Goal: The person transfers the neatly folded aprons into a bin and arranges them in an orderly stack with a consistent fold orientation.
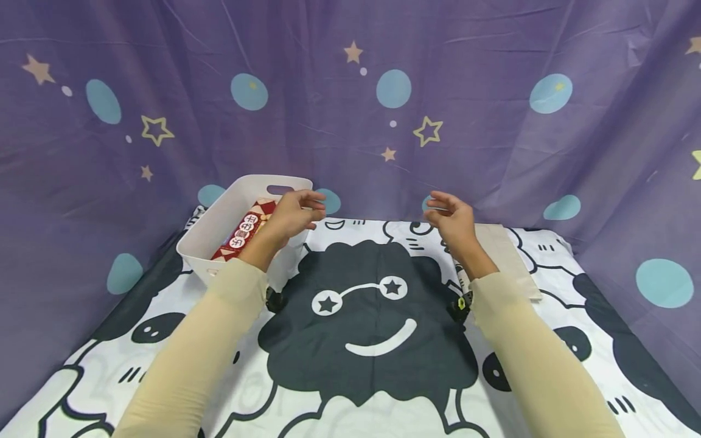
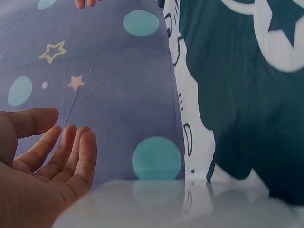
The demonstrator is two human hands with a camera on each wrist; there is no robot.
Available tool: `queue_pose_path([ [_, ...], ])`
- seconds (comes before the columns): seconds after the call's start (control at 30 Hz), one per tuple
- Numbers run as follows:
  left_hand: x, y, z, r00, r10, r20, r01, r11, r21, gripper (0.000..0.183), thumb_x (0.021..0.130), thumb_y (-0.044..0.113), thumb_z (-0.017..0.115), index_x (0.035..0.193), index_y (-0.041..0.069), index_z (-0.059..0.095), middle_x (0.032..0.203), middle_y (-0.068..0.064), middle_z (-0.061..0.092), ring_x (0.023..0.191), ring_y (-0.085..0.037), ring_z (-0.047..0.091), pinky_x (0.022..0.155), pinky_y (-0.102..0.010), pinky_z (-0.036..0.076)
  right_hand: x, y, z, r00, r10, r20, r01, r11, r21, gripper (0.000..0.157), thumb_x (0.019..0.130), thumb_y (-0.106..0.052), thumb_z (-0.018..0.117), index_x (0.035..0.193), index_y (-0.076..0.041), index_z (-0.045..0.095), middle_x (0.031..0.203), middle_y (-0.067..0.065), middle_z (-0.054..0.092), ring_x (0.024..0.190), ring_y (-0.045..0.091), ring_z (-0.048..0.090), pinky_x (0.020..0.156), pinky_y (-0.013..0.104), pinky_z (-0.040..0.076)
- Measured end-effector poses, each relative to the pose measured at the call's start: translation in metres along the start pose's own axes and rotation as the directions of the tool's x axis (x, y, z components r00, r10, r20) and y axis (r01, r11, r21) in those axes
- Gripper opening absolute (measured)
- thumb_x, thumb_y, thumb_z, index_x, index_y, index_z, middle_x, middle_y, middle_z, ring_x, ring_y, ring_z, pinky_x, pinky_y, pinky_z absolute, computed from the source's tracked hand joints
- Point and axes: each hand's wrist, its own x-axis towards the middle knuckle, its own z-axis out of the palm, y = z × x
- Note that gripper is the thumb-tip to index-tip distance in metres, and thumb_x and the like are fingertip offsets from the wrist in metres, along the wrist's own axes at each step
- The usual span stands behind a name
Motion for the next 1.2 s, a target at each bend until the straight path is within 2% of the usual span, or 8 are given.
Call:
queue_pose_path([
  [0.1, 0.003, 0.001, 0.010, 1.000, -0.013, 0.011, 0.013, 1.000, -0.021, 0.038, 0.097, 0.001, 0.065, 0.135, 0.001, 0.060, 0.127, -0.021, 0.063, 0.112, -0.032, 0.063, 0.092, -0.045, 0.057, -0.001, 0.001, -0.012, 1.000, -0.002, -0.004, 0.002, 1.000, -0.022, 0.047, 0.097, 0.004, 0.063, 0.144, 0.000, 0.056, 0.124, 0.017, 0.063, 0.094, 0.007, 0.066, 0.080, 0.017, 0.055],
  [0.33, 0.012, -0.002, 0.037, 0.999, -0.014, 0.040, 0.015, 0.999, -0.029, 0.039, 0.096, 0.001, 0.067, 0.134, 0.000, 0.061, 0.126, -0.022, 0.065, 0.110, -0.031, 0.066, 0.085, -0.037, 0.059, -0.002, 0.007, -0.041, 0.999, 0.007, -0.041, -0.009, 0.999, -0.038, 0.048, 0.095, 0.007, 0.063, 0.142, 0.003, 0.055, 0.112, 0.004, 0.065, 0.090, 0.004, 0.067, 0.079, 0.020, 0.057],
  [0.57, 0.016, -0.003, 0.064, 0.998, -0.014, 0.069, 0.018, 0.998, -0.053, 0.038, 0.095, -0.001, 0.067, 0.133, -0.001, 0.062, 0.123, -0.021, 0.066, 0.108, -0.030, 0.066, 0.087, -0.041, 0.059, -0.006, 0.010, -0.067, 0.997, 0.009, -0.075, -0.015, 0.997, -0.076, 0.048, 0.095, 0.007, 0.061, 0.143, 0.006, 0.053, 0.104, -0.010, 0.064, 0.089, 0.000, 0.067, 0.075, 0.016, 0.056],
  [0.83, 0.017, -0.008, 0.098, 0.997, 0.002, 0.079, 0.000, 1.000, -0.029, 0.035, 0.093, 0.000, 0.069, 0.129, 0.002, 0.066, 0.120, -0.019, 0.068, 0.105, -0.027, 0.068, 0.082, -0.040, 0.059, -0.013, 0.014, -0.093, 0.994, 0.050, -0.096, -0.055, 0.997, -0.054, 0.050, 0.096, 0.008, 0.060, 0.145, 0.009, 0.049, 0.098, -0.015, 0.065, 0.084, -0.003, 0.067, 0.074, 0.015, 0.056],
  [1.03, 0.018, -0.012, 0.123, 0.994, 0.011, 0.112, -0.005, 0.998, -0.056, 0.035, 0.093, 0.000, 0.069, 0.128, 0.002, 0.066, 0.121, -0.022, 0.068, 0.104, -0.028, 0.069, 0.081, -0.040, 0.060, -0.017, 0.020, -0.115, 0.991, 0.072, -0.115, -0.085, 0.990, -0.112, 0.051, 0.098, 0.005, 0.060, 0.147, 0.008, 0.047, 0.096, -0.018, 0.064, 0.083, -0.006, 0.066, 0.074, 0.014, 0.056],
  [1.2, 0.020, -0.015, 0.140, 0.990, -0.005, 0.142, 0.016, 0.997, -0.076, 0.034, 0.093, 0.001, 0.071, 0.127, 0.003, 0.067, 0.115, -0.015, 0.069, 0.101, -0.026, 0.069, 0.080, -0.040, 0.060, -0.022, 0.025, -0.132, 0.988, 0.091, -0.123, -0.110, 0.981, -0.160, 0.052, 0.099, 0.000, 0.061, 0.148, 0.007, 0.046, 0.095, -0.020, 0.063, 0.083, -0.008, 0.065, 0.075, 0.015, 0.056],
])
